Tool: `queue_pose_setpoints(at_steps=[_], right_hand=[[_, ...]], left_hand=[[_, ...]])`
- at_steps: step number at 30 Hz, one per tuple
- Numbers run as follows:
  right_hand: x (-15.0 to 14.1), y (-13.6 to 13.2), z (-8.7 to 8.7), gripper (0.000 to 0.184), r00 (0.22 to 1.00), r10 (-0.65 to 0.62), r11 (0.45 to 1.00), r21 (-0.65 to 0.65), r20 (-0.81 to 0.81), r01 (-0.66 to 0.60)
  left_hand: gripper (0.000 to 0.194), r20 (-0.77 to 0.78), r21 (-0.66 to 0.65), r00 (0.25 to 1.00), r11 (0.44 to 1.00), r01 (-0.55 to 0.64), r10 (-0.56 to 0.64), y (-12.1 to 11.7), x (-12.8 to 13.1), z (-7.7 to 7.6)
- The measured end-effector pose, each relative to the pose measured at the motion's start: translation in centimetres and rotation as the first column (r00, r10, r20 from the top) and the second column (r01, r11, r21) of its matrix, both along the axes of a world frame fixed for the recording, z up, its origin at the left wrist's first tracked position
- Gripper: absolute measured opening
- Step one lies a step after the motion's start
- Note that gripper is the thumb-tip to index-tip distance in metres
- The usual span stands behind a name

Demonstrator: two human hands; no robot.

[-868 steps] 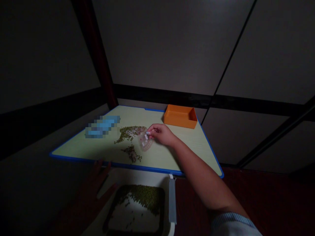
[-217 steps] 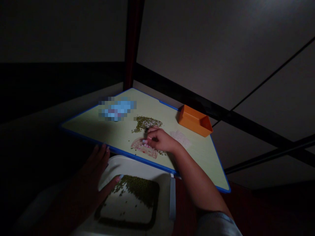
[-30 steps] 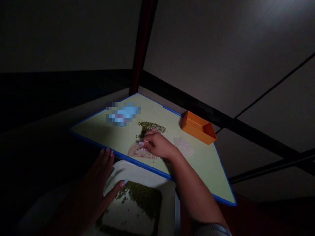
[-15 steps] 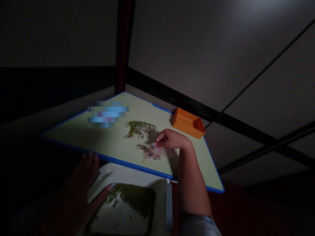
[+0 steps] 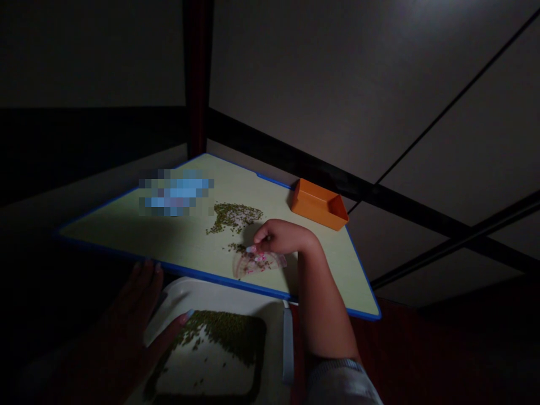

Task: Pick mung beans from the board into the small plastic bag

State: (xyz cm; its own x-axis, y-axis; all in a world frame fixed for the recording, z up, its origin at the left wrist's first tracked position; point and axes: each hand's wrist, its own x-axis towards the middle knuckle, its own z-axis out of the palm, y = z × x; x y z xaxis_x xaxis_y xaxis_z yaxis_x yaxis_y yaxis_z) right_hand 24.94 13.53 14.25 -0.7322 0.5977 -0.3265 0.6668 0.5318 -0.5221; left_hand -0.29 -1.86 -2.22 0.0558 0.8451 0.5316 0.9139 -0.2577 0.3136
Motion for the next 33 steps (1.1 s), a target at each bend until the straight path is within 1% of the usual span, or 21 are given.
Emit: queue_pose_setpoints(at_steps=[3,7,13,18,23,26,29,33], right_hand=[[0.4,0.1,0.2,0.023,1.0,-0.025,0.999,0.026,-0.008,0.025],[0.4,0.1,0.2,0.02,0.998,-0.05,0.997,0.067,0.04,0.047],[-0.3,-0.1,0.1,0.018,0.999,-0.004,0.999,0.047,0.05,0.001],[-0.4,-0.1,0.0,0.021,0.998,-0.035,0.997,0.076,0.044,0.031],[-0.6,0.0,-0.3,0.018,0.999,0.03,0.999,0.043,0.03,-0.032],[-0.7,-0.1,-0.2,0.022,0.999,0.027,0.998,0.047,0.018,-0.028],[-0.8,-0.1,-0.2,0.025,1.0,0.009,0.998,0.063,0.009,-0.009],[-1.1,-0.2,-0.3,0.025,0.999,0.037,0.998,0.053,0.016,-0.037]], left_hand=[[0.087,-0.003,0.015,1.0,1.0,0.0,0.0,0.1,0.0,0.0],[0.086,0.009,0.013,1.0,1.0,0.006,-0.006,0.1,0.1,0.0],[0.087,0.02,-0.001,1.0,1.0,0.007,-0.006,0.1,0.1,0.3],[0.087,0.004,0.014,1.0,1.0,0.013,-0.013,0.1,0.2,0.5],[0.087,0.021,0.003,1.0,1.0,0.003,-0.003,0.1,0.6,0.5],[0.088,0.04,0.004,0.999,1.0,0.01,-0.011,0.1,1.0,0.5],[0.089,0.053,-0.018,0.999,1.0,0.001,0.0,0.0,1.2,0.6],[0.09,0.06,-0.054,0.998,0.999,0.0,0.003,0.0,1.4,0.6]])
